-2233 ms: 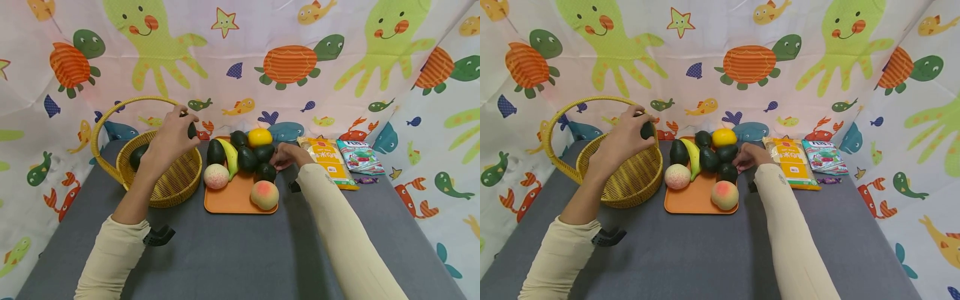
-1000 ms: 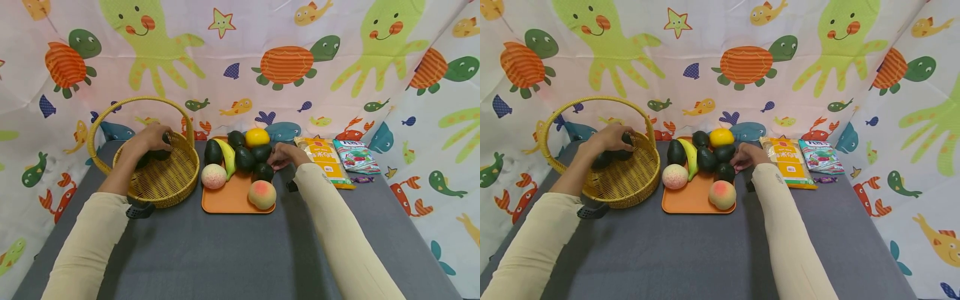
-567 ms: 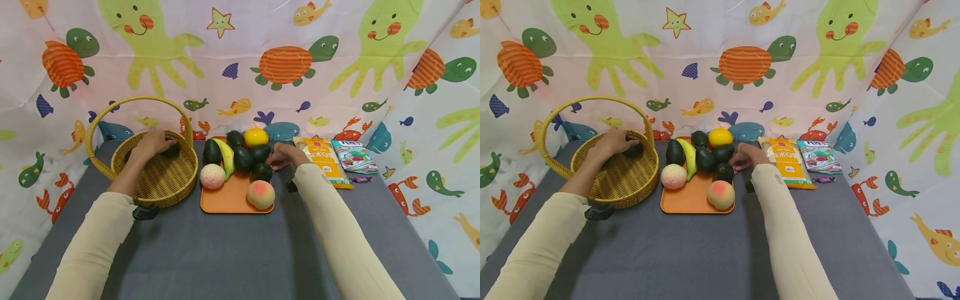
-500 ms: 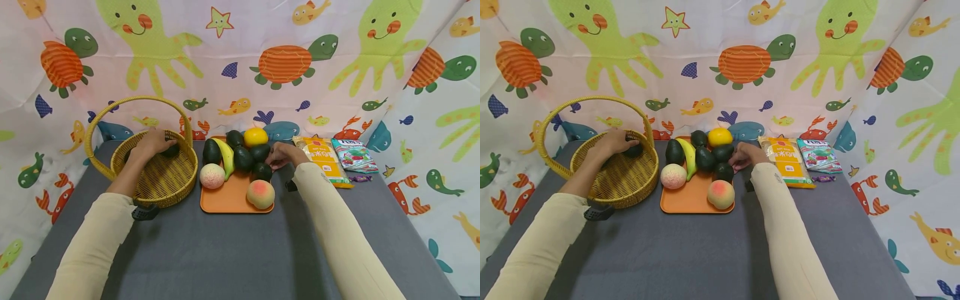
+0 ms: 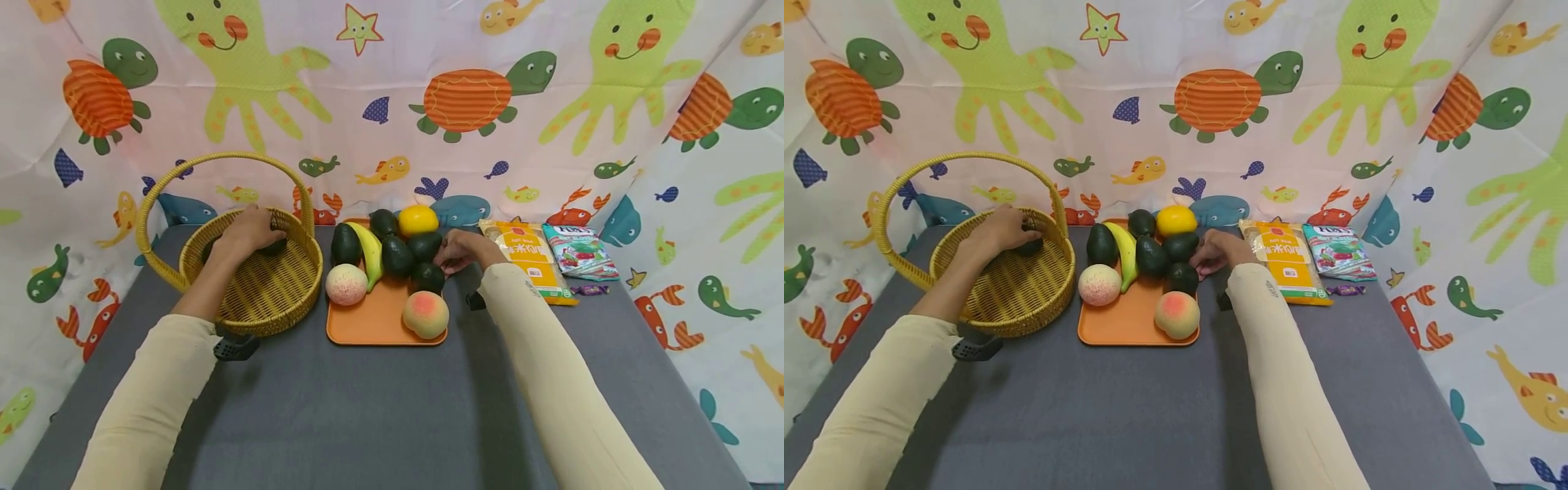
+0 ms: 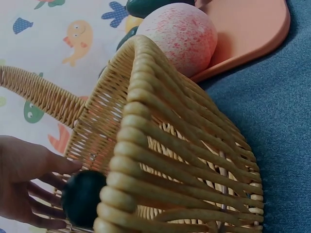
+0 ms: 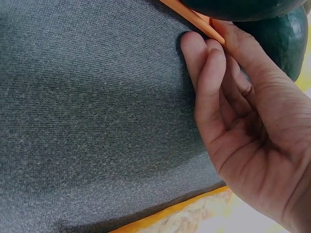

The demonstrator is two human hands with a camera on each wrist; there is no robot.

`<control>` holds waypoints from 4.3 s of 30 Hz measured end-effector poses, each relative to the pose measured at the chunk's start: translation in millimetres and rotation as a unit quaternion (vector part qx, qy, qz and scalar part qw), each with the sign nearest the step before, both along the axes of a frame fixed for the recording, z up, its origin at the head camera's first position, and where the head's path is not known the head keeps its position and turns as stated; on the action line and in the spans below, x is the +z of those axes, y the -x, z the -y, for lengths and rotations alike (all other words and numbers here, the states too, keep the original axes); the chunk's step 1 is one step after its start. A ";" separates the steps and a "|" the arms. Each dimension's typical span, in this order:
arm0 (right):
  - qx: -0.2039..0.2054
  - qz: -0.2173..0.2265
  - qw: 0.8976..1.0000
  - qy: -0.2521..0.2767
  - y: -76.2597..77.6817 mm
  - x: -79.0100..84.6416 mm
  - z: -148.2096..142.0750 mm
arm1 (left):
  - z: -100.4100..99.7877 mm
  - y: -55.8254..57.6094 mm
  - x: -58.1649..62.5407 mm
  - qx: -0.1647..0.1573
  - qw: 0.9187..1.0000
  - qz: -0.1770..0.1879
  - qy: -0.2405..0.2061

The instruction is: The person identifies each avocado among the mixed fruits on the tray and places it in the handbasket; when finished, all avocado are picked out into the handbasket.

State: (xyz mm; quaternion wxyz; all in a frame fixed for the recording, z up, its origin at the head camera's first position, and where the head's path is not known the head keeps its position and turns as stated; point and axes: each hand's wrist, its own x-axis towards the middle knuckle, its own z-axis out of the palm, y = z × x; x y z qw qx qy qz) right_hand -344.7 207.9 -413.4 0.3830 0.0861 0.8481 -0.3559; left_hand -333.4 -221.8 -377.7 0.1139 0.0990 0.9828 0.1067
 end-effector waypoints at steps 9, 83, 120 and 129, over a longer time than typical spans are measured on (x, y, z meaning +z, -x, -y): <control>0.000 -0.005 1.000 0.001 1.9 -4.0 0.1 | -1.9 -15.5 9.3 0.019 0.999 -0.030 -0.026; 0.047 0.012 0.999 -0.016 15.2 -7.1 -2.1 | -223.3 -48.1 -26.0 -0.382 0.917 -0.031 -0.110; 0.045 0.066 0.996 0.033 22.8 -14.3 -7.2 | -66.4 -85.0 72.5 -0.062 0.957 -0.154 -0.239; 0.036 0.044 0.998 0.022 24.7 -16.3 -12.5 | -2.2 -70.0 62.2 -0.013 0.990 -0.021 -0.137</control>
